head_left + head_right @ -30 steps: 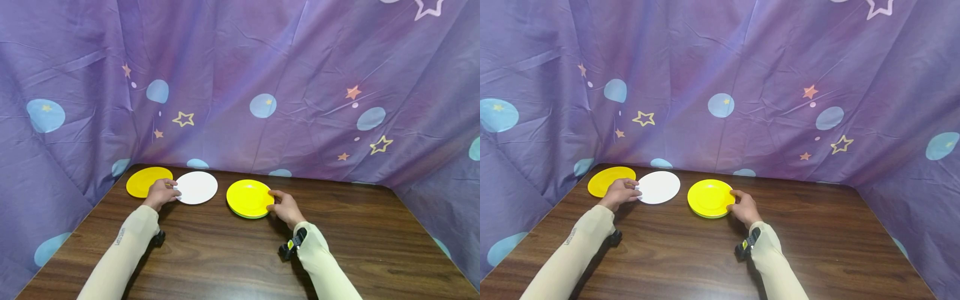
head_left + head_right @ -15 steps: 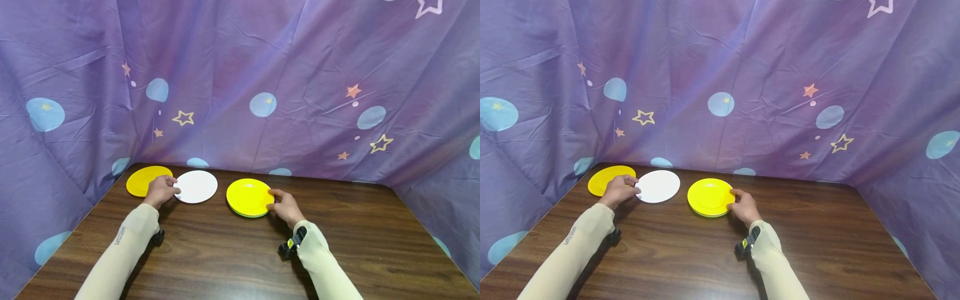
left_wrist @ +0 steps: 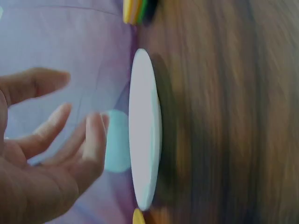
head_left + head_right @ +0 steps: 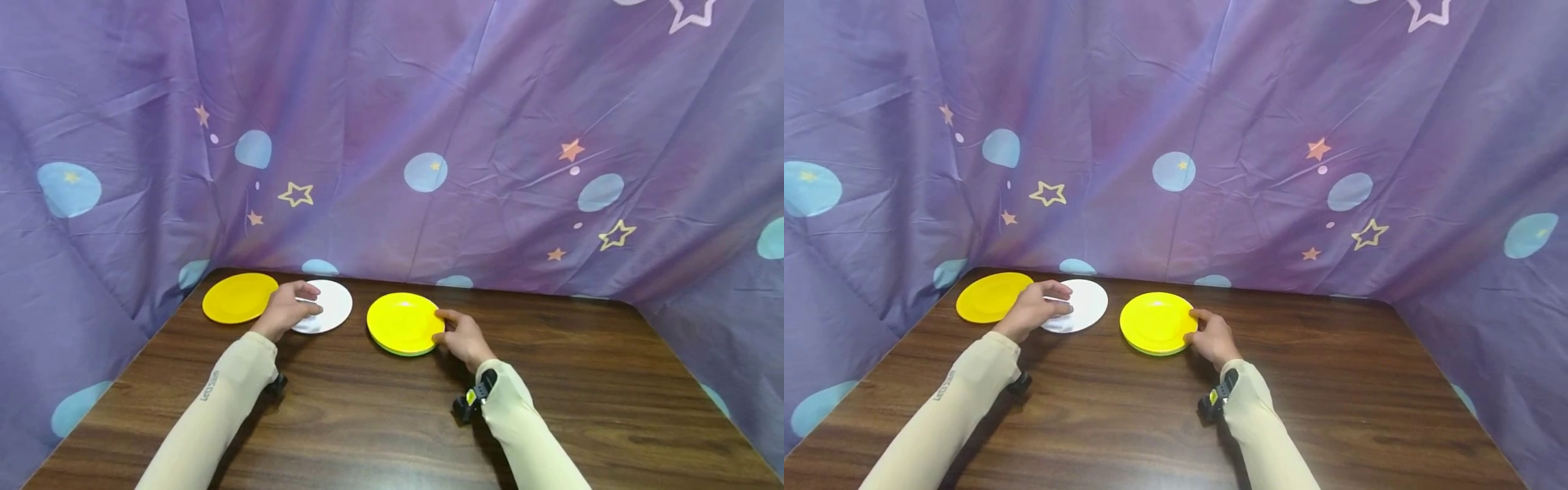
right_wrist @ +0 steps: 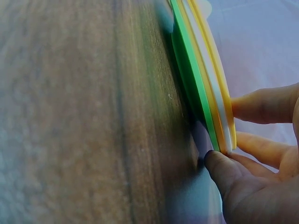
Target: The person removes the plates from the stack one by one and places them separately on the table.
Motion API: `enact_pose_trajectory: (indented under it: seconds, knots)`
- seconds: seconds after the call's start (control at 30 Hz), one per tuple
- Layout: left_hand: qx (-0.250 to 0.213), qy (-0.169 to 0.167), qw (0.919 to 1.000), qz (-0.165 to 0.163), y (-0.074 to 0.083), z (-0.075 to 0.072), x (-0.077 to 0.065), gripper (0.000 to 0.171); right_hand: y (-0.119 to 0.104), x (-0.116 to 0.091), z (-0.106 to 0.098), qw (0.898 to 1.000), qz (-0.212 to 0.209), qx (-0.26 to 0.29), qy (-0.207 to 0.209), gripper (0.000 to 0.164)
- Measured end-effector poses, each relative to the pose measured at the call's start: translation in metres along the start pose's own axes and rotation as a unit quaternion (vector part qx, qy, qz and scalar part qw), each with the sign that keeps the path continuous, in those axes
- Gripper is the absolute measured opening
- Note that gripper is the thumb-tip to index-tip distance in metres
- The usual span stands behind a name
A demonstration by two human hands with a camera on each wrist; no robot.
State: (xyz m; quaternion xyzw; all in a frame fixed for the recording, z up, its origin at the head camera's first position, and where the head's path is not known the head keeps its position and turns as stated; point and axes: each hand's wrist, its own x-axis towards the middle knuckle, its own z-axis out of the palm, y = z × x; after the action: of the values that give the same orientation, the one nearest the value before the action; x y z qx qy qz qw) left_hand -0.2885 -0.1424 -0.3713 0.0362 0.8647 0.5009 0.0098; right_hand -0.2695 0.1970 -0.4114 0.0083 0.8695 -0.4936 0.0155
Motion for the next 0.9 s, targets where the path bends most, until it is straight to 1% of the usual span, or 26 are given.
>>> enact_pose_trajectory:
  seconds: [0.13,0.2,0.47,0.7,0.9]
  knots:
    - [-0.053,-0.048,0.9973,0.015,0.003,0.010,0.003,0.043,0.000,0.000,0.000,1.000,0.009,0.010,-0.001,0.062]
    - [-0.067,-0.064,0.9954,0.024,0.005,0.015,0.004,0.043,0.000,0.000,0.000,1.000,0.008,0.007,0.002,0.062]
    - [-0.085,-0.085,0.9919,0.039,0.010,0.025,0.007,0.043,-0.001,0.000,0.001,1.000,0.016,0.012,-0.001,0.064]
    - [-0.113,-0.108,0.9875,0.022,0.014,0.039,0.012,0.041,-0.001,-0.001,0.000,1.000,0.007,-0.007,0.012,0.064]
    - [-0.120,-0.146,0.9818,0.014,0.016,0.045,0.013,0.042,-0.001,-0.001,0.002,1.000,0.000,0.005,0.007,0.065]
